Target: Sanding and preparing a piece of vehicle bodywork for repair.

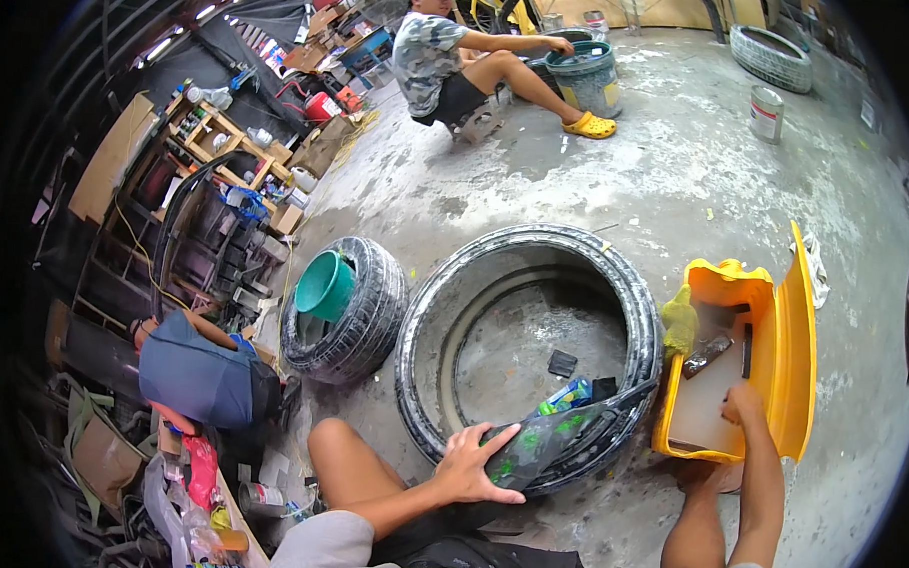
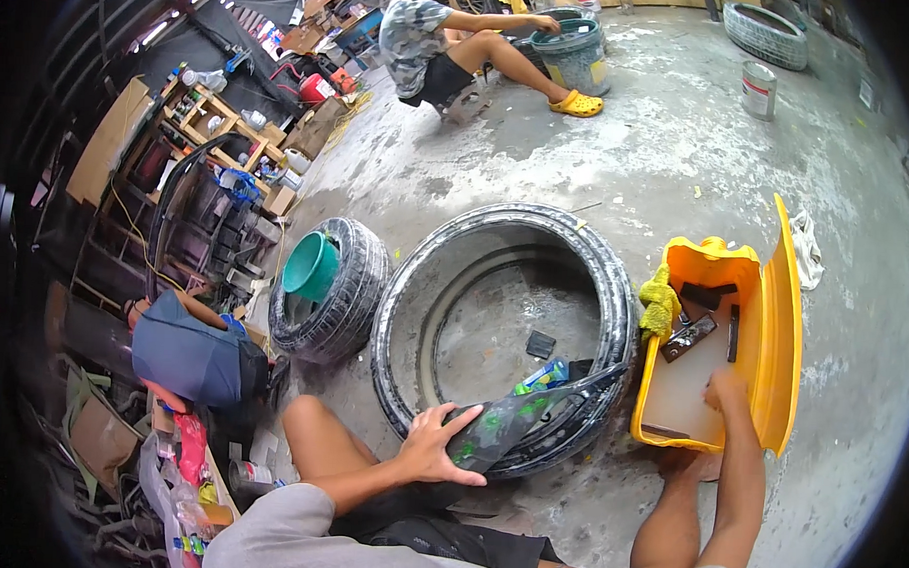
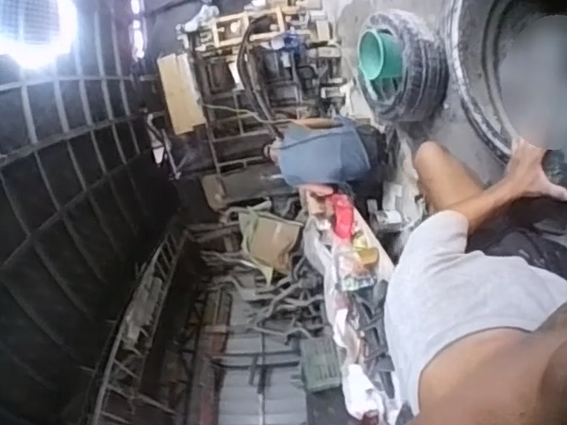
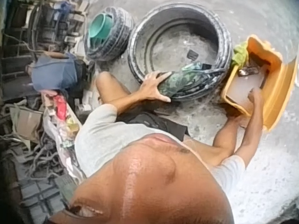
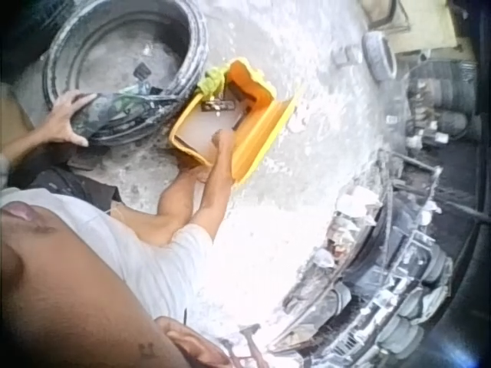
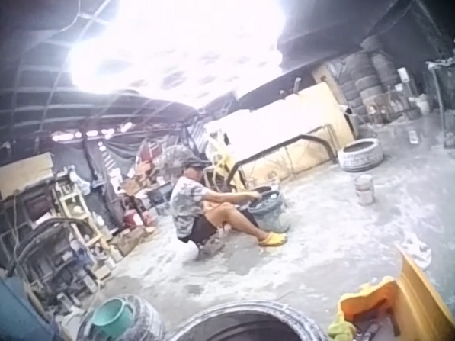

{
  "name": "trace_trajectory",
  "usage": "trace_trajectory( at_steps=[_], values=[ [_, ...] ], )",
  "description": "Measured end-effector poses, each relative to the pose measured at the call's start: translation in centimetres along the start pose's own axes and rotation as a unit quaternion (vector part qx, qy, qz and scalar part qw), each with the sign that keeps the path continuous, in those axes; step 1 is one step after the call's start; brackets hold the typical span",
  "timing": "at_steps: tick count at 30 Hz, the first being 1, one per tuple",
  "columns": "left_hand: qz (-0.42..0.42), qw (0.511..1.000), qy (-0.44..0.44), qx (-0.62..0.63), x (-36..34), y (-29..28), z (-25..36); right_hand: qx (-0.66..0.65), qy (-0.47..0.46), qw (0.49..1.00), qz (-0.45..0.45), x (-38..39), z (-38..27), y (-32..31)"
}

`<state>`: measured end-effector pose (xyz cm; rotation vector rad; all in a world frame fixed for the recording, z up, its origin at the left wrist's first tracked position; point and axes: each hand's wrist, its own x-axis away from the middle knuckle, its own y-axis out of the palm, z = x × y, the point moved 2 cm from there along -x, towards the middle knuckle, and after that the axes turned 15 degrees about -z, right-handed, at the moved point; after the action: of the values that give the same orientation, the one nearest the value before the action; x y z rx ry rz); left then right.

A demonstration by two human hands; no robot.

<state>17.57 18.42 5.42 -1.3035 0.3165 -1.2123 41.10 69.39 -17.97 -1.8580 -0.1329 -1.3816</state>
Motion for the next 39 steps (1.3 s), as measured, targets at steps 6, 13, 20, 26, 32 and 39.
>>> trace_trajectory(
  at_steps=[6,13,20,26,32,39],
  values=[
    [0.014,1.0,0.009,0.001,0.2,0.9,0.3,0.144,-0.001,0.987,0.072,-3.1,-0.1,1.6],
    [0.049,0.999,0.019,-0.007,0.2,1.3,0.5,0.106,0.0,0.993,0.045,-1.5,1.1,1.0],
    [0.055,0.998,0.017,-0.04,0.3,1.6,0.5,0.119,0.018,0.992,0.043,1.4,-5.0,-0.9],
    [0.08,0.995,0.024,-0.051,0.7,1.5,0.8,0.063,-0.027,0.996,0.051,0.5,-6.7,-0.6],
    [0.07,0.997,0.024,-0.037,0.7,1.2,0.9,0.038,-0.038,0.997,0.057,-1.9,-4.7,0.6],
    [0.076,0.996,0.028,-0.038,0.9,0.8,1.0,0.091,-0.055,0.994,-0.029,-4.2,-6.3,1.9]
  ],
)
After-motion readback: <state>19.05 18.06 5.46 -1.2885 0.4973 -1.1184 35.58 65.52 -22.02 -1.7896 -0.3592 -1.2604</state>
